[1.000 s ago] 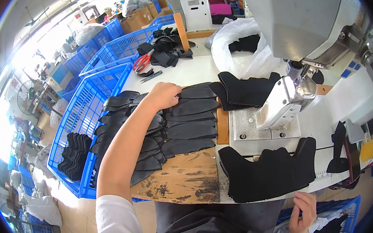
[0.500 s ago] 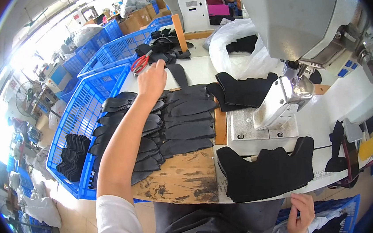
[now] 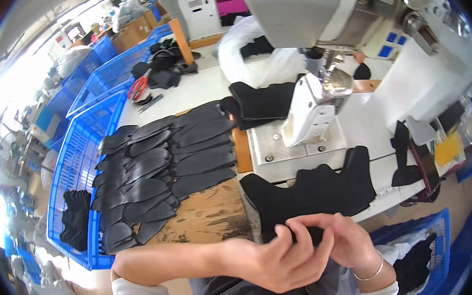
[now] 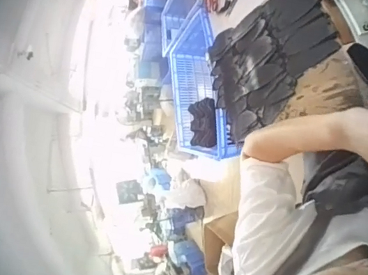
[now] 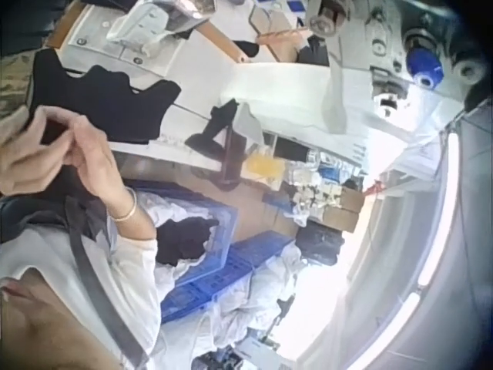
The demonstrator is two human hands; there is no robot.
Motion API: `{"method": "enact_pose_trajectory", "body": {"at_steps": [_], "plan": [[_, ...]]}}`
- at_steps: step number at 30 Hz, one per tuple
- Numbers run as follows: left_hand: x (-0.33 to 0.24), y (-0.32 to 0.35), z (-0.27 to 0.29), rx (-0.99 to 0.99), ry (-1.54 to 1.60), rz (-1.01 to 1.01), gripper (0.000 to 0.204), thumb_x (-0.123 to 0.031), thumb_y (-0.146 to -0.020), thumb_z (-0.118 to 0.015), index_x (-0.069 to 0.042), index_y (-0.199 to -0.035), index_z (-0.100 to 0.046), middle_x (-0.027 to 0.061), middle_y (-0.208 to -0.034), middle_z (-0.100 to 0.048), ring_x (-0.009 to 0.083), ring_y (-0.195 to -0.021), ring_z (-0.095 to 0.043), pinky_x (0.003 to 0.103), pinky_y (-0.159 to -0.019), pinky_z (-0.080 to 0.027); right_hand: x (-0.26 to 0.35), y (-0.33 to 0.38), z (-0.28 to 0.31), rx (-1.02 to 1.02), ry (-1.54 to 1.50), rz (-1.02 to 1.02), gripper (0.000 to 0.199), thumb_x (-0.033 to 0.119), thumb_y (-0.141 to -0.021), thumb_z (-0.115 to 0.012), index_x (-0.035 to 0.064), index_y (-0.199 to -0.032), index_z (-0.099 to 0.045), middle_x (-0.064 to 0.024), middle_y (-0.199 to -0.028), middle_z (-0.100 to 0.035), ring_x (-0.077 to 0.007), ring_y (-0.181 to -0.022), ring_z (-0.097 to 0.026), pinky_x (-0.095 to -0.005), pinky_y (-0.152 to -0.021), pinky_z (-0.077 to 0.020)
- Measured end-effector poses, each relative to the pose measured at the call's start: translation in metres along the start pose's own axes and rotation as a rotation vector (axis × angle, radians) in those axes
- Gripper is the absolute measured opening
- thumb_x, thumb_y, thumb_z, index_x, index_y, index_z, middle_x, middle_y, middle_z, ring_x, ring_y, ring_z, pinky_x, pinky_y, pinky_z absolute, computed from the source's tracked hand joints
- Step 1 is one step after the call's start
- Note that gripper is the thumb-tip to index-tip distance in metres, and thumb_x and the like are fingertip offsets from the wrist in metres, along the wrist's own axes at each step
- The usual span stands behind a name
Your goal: Stitching components of a shoe upper using an industrial sewing machine.
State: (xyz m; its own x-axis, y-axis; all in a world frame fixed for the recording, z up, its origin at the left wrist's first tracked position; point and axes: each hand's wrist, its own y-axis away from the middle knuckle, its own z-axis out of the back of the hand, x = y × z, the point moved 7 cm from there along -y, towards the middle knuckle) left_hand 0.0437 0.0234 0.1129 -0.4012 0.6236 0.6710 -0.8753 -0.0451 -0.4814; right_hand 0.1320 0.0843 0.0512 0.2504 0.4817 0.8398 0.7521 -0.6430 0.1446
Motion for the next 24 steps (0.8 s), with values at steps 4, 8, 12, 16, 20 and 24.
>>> {"method": "enact_pose_trajectory", "body": {"at_steps": [4,8,12,16,20,24], "plan": [[-0.009,-0.015,-0.001,-0.17,0.359,0.178,0.022,-0.017,-0.079,-0.057,-0.018,-0.101,-0.062,0.0039,-0.103,-0.059,0.0194,-0.077,-0.056,0.029,-0.063,-0.046,0.003,0.009,0.006,0.008,0.056,-0.049,0.06,0.04,-0.096,-0.043,-0.0105,-0.128,-0.047,-0.0161,-0.118,-0.059,-0.0205,-0.11,-0.056,-0.032,-0.098,-0.0421],[0.022,-0.014,-0.029,-0.101,0.672,0.612,0.052,-0.018,-0.072,-0.073,-0.015,-0.121,-0.055,0.0081,-0.106,-0.058,0.0212,-0.085,-0.06,0.03,-0.069,-0.05,0.002,0.019,0.023,-0.024,-0.041,0.059,0.041,0.021,-0.095,-0.056,-0.0048,-0.126,-0.05,-0.0094,-0.115,-0.06,-0.015,-0.108,-0.056,-0.03,-0.094,-0.0444],[0.04,0.019,-0.079,0.313,1.534,1.148,0.033,-0.021,-0.08,-0.077,-0.002,-0.102,-0.063,0.0034,-0.074,-0.063,0.0128,-0.066,-0.059,0.025,-0.065,-0.048,0.042,0.021,0.035,-0.146,0.565,0.165,0.024,0.006,-0.085,-0.066,-0.0023,-0.107,-0.064,-0.0092,-0.104,-0.067,-0.0139,-0.099,-0.061,-0.0268,-0.088,-0.0465],[0.04,0.03,-0.101,0.498,1.564,1.15,0.025,-0.022,-0.083,-0.073,0.0,-0.08,-0.061,0.0025,-0.06,-0.056,0.0075,-0.055,-0.05,0.025,-0.05,-0.04,0.053,0.008,0.064,-0.266,0.803,0.09,0.017,0.005,-0.084,-0.067,-0.0036,-0.098,-0.064,-0.0076,-0.084,-0.067,-0.0106,-0.076,-0.064,-0.0244,-0.068,-0.05],[0.038,0.04,-0.117,0.551,1.456,1.257,0.029,-0.026,-0.083,-0.07,0.0,-0.077,-0.058,0.0099,-0.061,-0.059,0.0184,-0.051,-0.054,0.031,-0.05,-0.041,0.054,0.001,0.074,-0.31,0.807,-0.062,0.017,0.006,-0.085,-0.066,-0.0047,-0.096,-0.06,-0.0079,-0.074,-0.064,-0.0098,-0.06,-0.062,-0.0238,-0.053,-0.0475],[0.036,0.037,-0.117,0.568,1.274,1.243,0.035,-0.033,-0.081,-0.071,-0.002,-0.078,-0.057,0.011,-0.061,-0.059,0.0271,-0.051,-0.056,0.035,-0.05,-0.043,0.055,0.001,0.082,-0.26,1.011,-0.012,0.028,0.013,-0.079,-0.074,-0.0027,-0.096,-0.059,-0.0139,-0.077,-0.065,-0.0203,-0.065,-0.064,-0.0296,-0.058,-0.0483]]}}
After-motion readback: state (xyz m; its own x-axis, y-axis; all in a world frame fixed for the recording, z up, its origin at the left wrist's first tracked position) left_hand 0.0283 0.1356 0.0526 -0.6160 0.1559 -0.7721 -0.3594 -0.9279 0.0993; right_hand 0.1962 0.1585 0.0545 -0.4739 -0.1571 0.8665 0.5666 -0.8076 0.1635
